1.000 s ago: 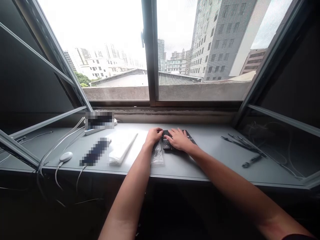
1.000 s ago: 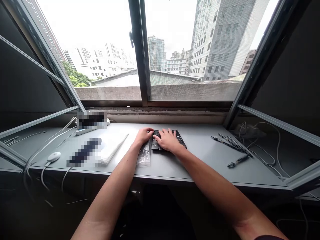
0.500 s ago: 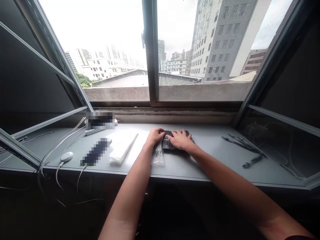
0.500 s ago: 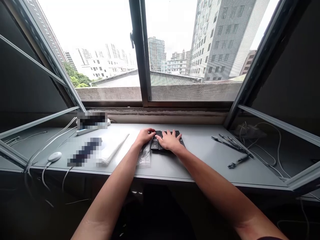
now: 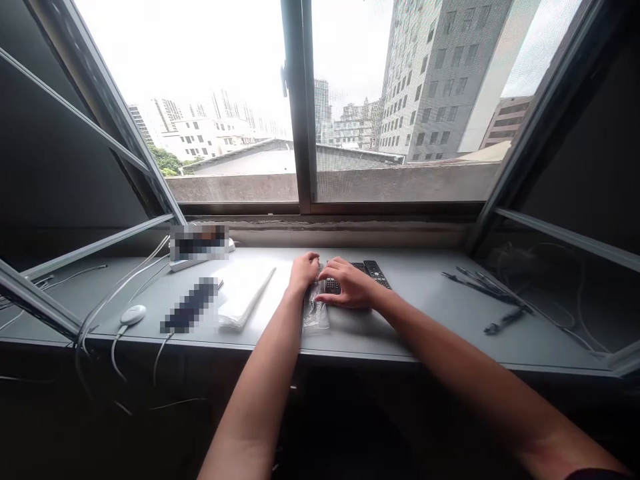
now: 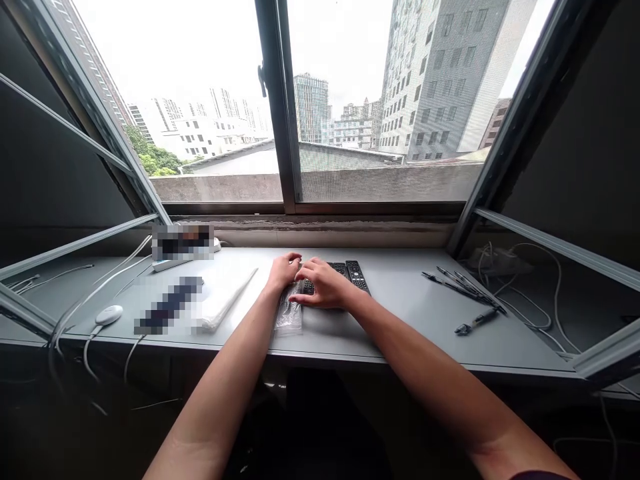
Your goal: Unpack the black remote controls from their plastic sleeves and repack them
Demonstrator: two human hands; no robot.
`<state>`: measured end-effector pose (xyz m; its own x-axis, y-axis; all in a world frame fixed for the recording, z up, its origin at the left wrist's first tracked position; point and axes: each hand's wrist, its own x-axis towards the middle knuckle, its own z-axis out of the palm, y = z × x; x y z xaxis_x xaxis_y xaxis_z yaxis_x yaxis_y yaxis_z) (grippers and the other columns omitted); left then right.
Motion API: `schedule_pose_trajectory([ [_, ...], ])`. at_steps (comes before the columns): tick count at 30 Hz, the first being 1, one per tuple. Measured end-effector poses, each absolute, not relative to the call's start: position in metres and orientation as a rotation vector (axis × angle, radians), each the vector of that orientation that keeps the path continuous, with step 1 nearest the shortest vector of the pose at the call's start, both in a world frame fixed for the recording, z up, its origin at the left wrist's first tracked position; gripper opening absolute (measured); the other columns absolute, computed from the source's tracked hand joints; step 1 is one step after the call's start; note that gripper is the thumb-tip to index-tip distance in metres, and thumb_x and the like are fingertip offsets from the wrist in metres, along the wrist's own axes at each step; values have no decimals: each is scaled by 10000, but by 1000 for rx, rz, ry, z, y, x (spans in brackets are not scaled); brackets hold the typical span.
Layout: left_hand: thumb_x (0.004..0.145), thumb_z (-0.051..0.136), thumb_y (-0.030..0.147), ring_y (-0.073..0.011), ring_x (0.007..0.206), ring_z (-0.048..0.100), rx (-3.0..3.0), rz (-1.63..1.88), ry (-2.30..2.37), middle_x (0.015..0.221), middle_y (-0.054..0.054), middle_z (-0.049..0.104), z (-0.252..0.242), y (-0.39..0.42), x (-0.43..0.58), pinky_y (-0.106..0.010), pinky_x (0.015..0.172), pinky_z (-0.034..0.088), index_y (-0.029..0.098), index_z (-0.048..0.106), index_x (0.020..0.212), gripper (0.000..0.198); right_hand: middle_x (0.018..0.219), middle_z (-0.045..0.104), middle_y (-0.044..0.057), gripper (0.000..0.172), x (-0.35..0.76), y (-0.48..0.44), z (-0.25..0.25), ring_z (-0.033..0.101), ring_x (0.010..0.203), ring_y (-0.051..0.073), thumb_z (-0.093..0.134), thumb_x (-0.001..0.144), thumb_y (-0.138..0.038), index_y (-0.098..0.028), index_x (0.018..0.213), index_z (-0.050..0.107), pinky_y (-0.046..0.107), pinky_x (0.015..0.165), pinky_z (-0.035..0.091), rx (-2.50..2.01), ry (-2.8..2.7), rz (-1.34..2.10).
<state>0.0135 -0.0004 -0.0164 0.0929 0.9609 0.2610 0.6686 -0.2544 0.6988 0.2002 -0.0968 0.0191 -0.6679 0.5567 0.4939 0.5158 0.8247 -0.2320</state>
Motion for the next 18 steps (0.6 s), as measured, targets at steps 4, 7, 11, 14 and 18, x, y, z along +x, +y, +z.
schedule_pose_trajectory([
  [4,1020,569,220,-229,1208,752,1952,991,1687,1262,-105,820,-20,2,11,-304,1110,519,204,838,1207,328,1074,743,96,474,201,-101,20,570,1110,328,935,817,-612,-277,1142,854,520,1085,491,-726,-2536,150],
  [7,1013,566,234,-241,1183,759,1936,986,1718,1224,-101,830,-21,1,9,-321,1080,532,212,845,1179,325,1140,731,101,413,197,-100,14,567,1116,315,956,835,-493,-293,1184,866,487,1047,515,-684,-2556,171],
  [11,1008,584,248,-240,1178,755,1893,1017,1712,1226,-106,829,-20,3,7,-322,1071,529,204,842,1152,299,1031,735,82,121,189,-96,5,615,982,267,872,924,-301,-265,1039,883,432,950,560,-596,-2522,200],
  [14,997,620,294,-228,1140,760,1726,1122,1660,1194,-103,832,-20,9,5,-307,1043,544,202,833,1141,272,1006,738,76,126,185,-98,5,642,960,259,738,1011,-252,-257,973,858,415,919,577,-548,-2466,232],
  [18,1003,620,416,-192,945,768,1262,1352,1465,1103,-101,826,-19,21,2,-286,892,600,150,771,1248,392,1139,721,96,190,185,-104,13,654,1074,271,619,1087,-285,-266,1038,802,430,983,578,-604,-2332,201],
])
